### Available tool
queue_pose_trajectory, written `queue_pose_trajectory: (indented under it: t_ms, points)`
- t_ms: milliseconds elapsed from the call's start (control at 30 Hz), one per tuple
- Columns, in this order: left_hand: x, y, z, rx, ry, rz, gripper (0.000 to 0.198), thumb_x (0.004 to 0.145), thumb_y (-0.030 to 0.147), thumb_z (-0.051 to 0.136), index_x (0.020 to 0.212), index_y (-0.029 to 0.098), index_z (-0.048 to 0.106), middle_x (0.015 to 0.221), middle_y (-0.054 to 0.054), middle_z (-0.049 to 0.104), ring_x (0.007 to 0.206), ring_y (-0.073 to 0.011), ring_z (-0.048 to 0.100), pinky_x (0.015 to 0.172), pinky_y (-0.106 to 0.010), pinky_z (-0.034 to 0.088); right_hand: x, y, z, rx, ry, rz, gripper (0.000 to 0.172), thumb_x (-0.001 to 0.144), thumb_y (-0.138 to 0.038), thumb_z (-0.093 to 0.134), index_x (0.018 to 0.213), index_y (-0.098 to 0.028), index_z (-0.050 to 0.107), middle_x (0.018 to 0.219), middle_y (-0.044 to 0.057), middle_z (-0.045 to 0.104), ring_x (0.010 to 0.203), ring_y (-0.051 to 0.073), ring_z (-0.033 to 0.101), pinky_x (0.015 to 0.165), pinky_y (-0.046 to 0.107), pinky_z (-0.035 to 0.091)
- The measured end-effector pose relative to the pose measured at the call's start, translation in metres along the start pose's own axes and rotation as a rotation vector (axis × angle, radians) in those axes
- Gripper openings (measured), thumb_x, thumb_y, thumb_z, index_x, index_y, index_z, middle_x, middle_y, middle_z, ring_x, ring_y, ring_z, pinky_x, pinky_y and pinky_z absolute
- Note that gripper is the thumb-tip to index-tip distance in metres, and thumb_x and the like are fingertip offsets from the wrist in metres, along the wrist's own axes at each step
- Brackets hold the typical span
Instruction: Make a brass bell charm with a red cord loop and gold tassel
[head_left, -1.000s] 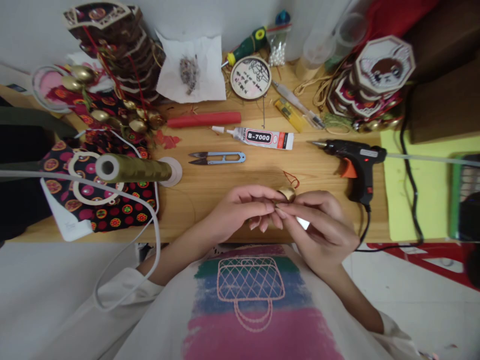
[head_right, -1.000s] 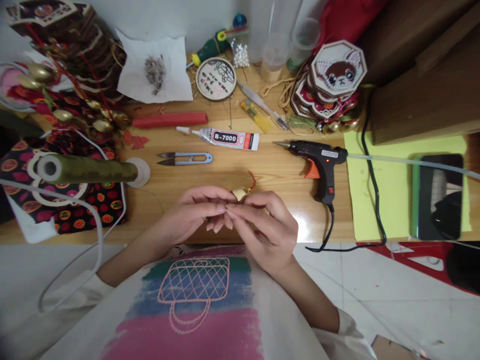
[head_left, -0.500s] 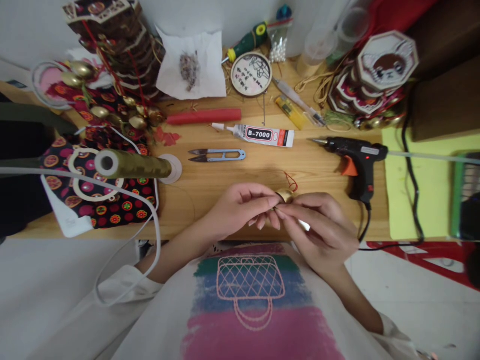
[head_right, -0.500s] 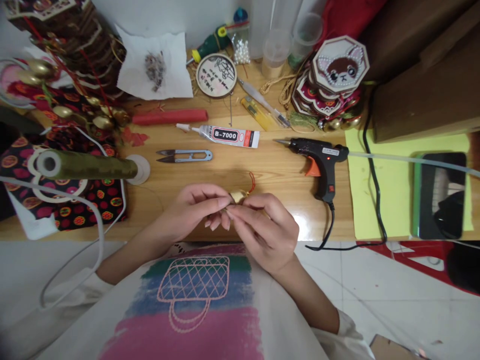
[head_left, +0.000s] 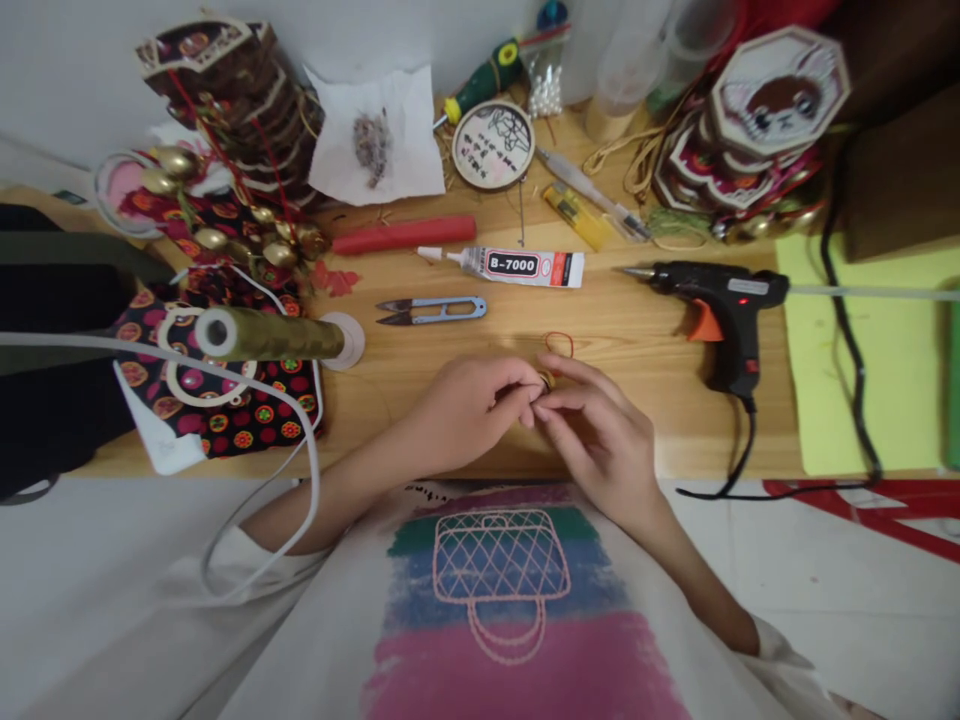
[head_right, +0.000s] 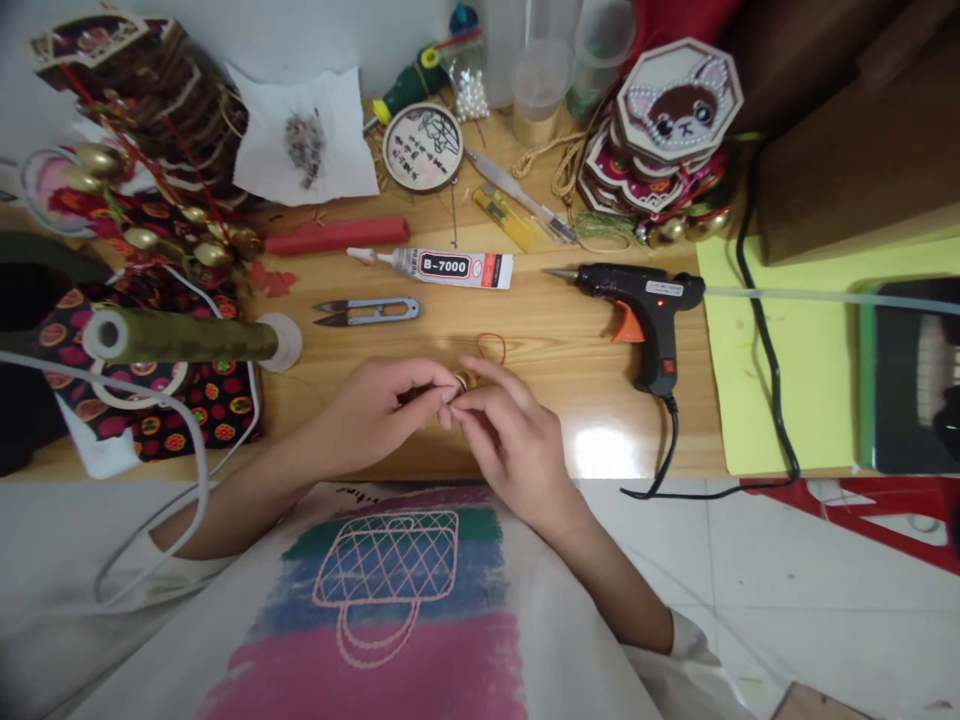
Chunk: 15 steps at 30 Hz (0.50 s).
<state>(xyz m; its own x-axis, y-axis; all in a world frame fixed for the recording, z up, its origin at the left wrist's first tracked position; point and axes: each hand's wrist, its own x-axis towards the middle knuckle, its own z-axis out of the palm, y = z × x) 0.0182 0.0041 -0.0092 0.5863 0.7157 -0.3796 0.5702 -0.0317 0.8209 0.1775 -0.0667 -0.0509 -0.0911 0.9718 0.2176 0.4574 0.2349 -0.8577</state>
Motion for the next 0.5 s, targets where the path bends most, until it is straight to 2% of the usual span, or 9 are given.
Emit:
queue_pose_trajectory:
  t_ms: [167, 300, 500]
  points:
    - [-0.002, 0.010, 0.003, 0.179, 0.099, 0.058, 0.020, 0.090, 0.019, 0.047, 0.077, 0.016, 0.062, 0.074, 0.002, 0.068, 0.067, -0.0107, 0.058, 0.061, -0.023, 0.038, -0.002, 0.003, 0.006, -0.014, 0.152, -0.074, 0.017, 0.082, -0.008, 0.059, 0.093, -0.020, 0.058, 0.115, 0.010, 0.060, 0.108, 0.021, 0.062, 0.085, 0.039, 0.056]
    - [-0.003, 0.015, 0.007, 0.108, 0.168, 0.065, 0.018, 0.090, 0.019, 0.049, 0.079, 0.016, 0.062, 0.073, 0.003, 0.068, 0.067, -0.0086, 0.060, 0.064, -0.021, 0.041, -0.003, 0.003, 0.009, 0.002, 0.281, -0.062, 0.017, 0.081, -0.008, 0.061, 0.092, -0.021, 0.061, 0.115, 0.009, 0.054, 0.110, 0.024, 0.059, 0.082, 0.042, 0.057]
    - [-0.007, 0.019, 0.013, -0.026, 0.289, 0.055, 0.014, 0.089, 0.018, 0.050, 0.086, 0.018, 0.064, 0.078, 0.003, 0.070, 0.068, -0.0073, 0.060, 0.060, -0.018, 0.042, 0.003, -0.001, 0.009, -0.006, 0.370, -0.122, 0.018, 0.080, -0.005, 0.061, 0.091, -0.019, 0.062, 0.113, 0.009, 0.052, 0.110, 0.024, 0.057, 0.075, 0.038, 0.061]
